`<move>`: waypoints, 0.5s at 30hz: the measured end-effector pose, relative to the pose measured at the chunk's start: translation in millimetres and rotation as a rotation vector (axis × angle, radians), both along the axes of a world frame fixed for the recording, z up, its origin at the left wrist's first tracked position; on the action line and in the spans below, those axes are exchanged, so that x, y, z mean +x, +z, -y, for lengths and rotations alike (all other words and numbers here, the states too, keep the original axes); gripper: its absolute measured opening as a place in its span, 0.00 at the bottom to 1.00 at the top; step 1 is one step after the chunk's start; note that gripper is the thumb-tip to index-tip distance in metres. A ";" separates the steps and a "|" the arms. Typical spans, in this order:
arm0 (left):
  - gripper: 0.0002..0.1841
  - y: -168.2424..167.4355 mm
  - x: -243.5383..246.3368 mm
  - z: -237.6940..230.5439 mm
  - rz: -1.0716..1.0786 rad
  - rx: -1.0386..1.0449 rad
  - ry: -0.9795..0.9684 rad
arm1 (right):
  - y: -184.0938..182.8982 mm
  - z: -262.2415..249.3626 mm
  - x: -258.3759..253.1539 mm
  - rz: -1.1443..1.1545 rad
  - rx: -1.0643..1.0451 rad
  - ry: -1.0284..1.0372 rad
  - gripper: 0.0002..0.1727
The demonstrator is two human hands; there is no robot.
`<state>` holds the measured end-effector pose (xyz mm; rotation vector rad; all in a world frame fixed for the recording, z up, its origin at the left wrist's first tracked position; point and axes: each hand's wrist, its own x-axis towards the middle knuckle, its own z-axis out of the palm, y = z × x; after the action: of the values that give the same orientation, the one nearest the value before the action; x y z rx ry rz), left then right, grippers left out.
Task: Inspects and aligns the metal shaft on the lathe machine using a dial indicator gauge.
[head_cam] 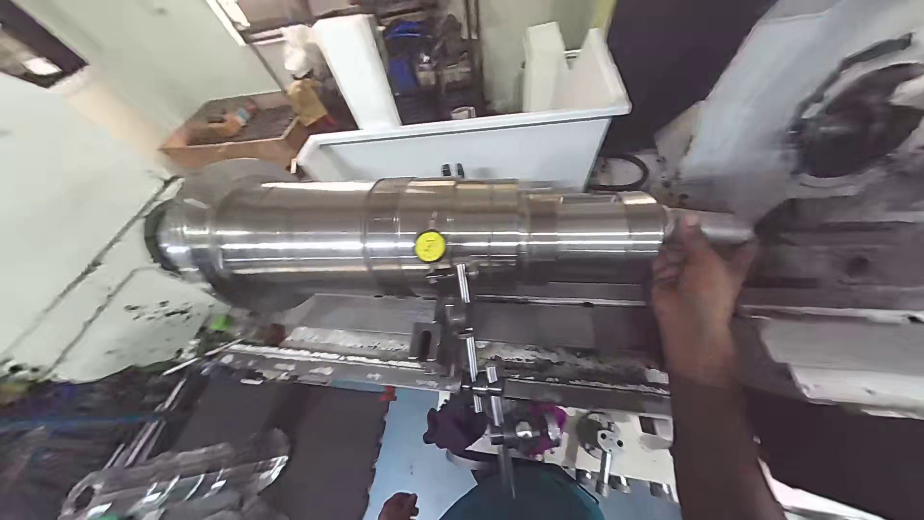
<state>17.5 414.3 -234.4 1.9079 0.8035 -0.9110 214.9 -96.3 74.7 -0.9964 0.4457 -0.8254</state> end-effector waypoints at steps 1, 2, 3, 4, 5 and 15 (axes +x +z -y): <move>0.19 2.3 0.8 1.3 0.002 -0.001 0.007 | -0.2 3.3 5.2 0.012 -0.004 -0.003 0.41; 0.18 3.9 2.1 2.2 0.007 -0.001 0.015 | -1.1 7.5 9.9 0.039 0.000 -0.013 0.39; 0.18 4.7 3.0 2.5 0.011 0.003 0.015 | -2.1 11.1 12.6 0.062 0.007 -0.017 0.39; 0.18 5.2 4.3 2.2 0.012 0.005 0.011 | -2.6 13.9 14.6 0.082 0.020 -0.026 0.39; 0.18 5.8 5.8 1.4 0.017 0.006 0.010 | -3.1 15.3 16.1 0.094 0.029 -0.035 0.40; 0.17 13.4 13.0 2.8 0.021 0.022 -0.012 | -6.0 24.8 14.8 0.058 0.022 -0.057 0.44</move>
<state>30.5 411.5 -221.0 1.9398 0.7932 -0.8912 229.7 -121.1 68.7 -0.9404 0.4343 -0.8963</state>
